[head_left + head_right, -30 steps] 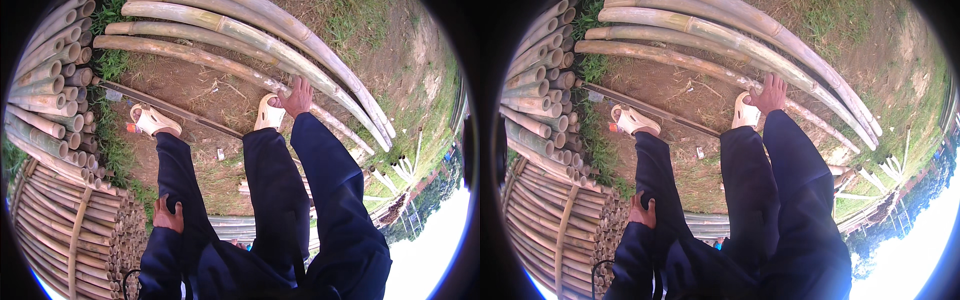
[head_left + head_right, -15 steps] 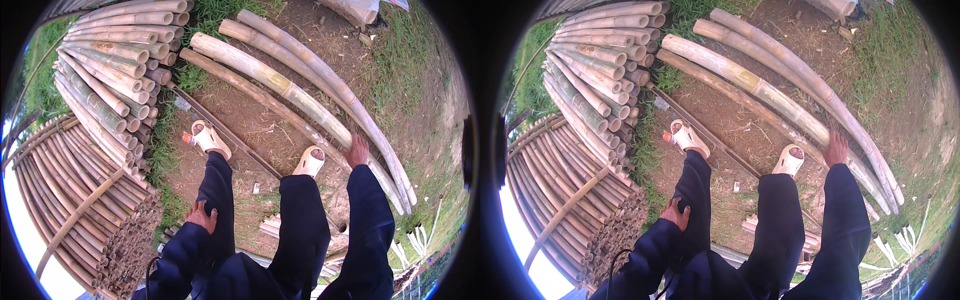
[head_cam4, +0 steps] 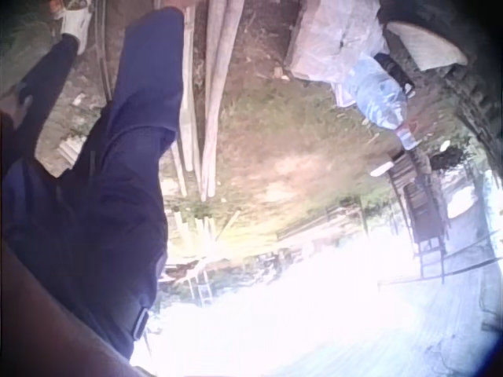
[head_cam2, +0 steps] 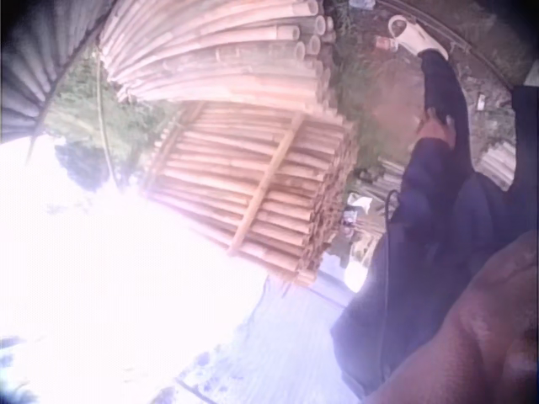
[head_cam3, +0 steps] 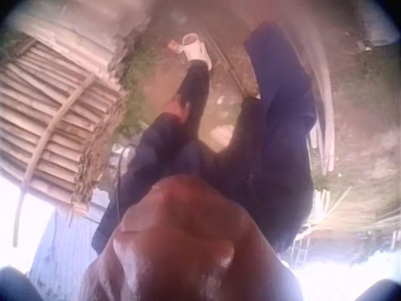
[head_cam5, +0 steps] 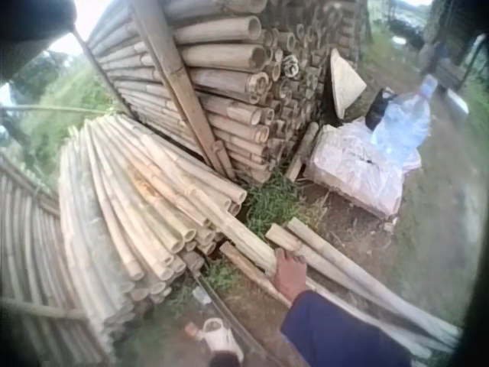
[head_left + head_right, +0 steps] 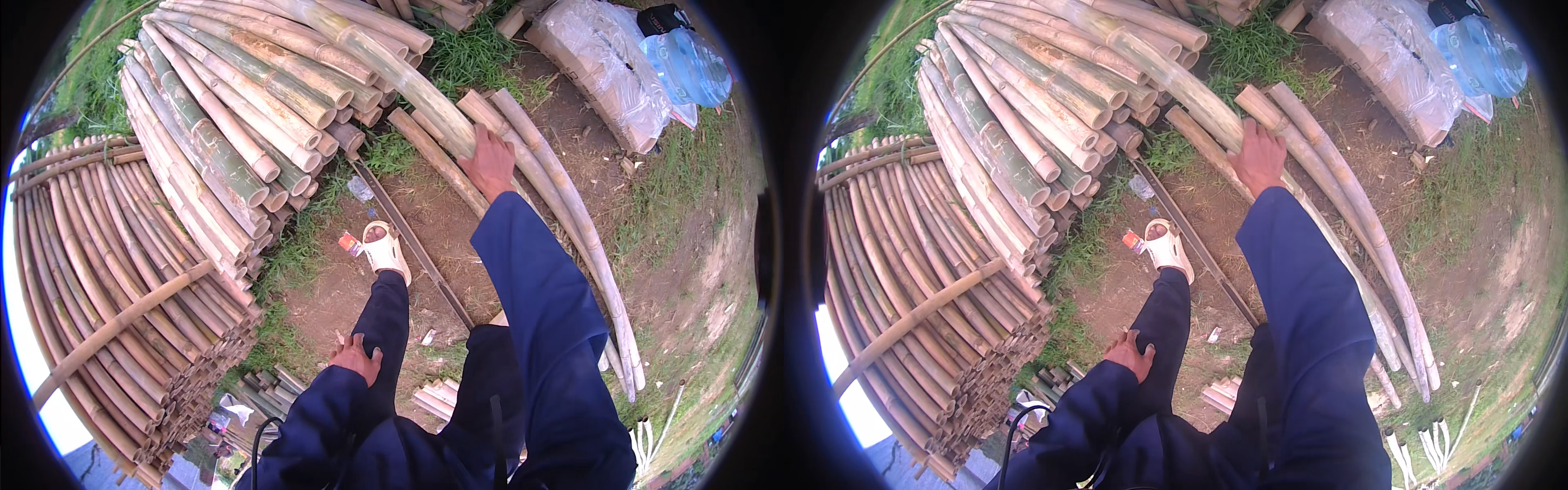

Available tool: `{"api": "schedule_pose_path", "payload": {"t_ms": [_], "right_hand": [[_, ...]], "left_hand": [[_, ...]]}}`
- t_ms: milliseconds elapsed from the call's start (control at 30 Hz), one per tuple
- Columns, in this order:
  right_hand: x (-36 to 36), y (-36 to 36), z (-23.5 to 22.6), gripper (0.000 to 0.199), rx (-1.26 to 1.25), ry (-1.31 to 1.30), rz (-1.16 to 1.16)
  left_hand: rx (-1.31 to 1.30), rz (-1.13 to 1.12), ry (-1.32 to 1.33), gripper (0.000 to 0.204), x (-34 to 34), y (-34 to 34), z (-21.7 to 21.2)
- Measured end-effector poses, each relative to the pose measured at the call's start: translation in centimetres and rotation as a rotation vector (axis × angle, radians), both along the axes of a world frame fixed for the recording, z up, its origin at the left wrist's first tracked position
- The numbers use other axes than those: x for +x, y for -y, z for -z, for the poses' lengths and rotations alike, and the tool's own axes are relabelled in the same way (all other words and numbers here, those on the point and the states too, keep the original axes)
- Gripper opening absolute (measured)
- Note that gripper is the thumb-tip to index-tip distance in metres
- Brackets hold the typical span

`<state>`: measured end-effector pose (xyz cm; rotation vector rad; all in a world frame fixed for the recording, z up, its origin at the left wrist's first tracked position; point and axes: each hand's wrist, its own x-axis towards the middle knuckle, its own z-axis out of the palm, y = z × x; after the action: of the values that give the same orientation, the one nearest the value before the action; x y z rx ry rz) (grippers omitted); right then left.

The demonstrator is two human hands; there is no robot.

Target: The person repeatedly picks up bamboo poles from a pile and places them onto a growing stack. The task involves handling the poles one at a time and arranging them in a neat pile.

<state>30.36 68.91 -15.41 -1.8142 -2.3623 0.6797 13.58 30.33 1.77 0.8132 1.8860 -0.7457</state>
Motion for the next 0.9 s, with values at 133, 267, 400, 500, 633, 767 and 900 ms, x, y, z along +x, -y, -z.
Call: {"api": "schedule_pose_path", "payload": {"t_ms": [133,267,400,500,633,767,900], "right_hand": [[-11.5,-2.8,-5.7,0.065,0.504,-0.725,-0.026],[-9.0,7.3,-7.9,0.058,0.167,-0.914,0.067],[5.8,20.8,-3.1,0.057,-0.37,-0.738,0.482],[21.5,30.5,2.6,0.057,-0.339,-0.433,0.966],[44.3,40.3,8.6,0.052,-0.39,0.088,1.29],[59.3,47.1,14.3,0.058,-0.488,0.308,1.375],[65.1,49.1,20.4,0.074,-0.66,0.102,1.566]], "left_hand": [[0.007,-0.017,-0.02,0.066,0.4,0.2,0.4],[0.027,0.017,-0.024,0.061,2.2,0.0,1.2],[0.041,0.101,-0.049,0.055,3.6,-0.2,2.0],[0.041,0.121,-0.077,0.053,4.5,0.2,2.9],[0.029,0.213,-0.117,0.051,6.1,0.9,4.0],[0.006,0.285,-0.135,0.049,8.0,1.7,4.7],[-0.013,0.338,-0.234,0.053,9.6,2.0,4.2]]}}
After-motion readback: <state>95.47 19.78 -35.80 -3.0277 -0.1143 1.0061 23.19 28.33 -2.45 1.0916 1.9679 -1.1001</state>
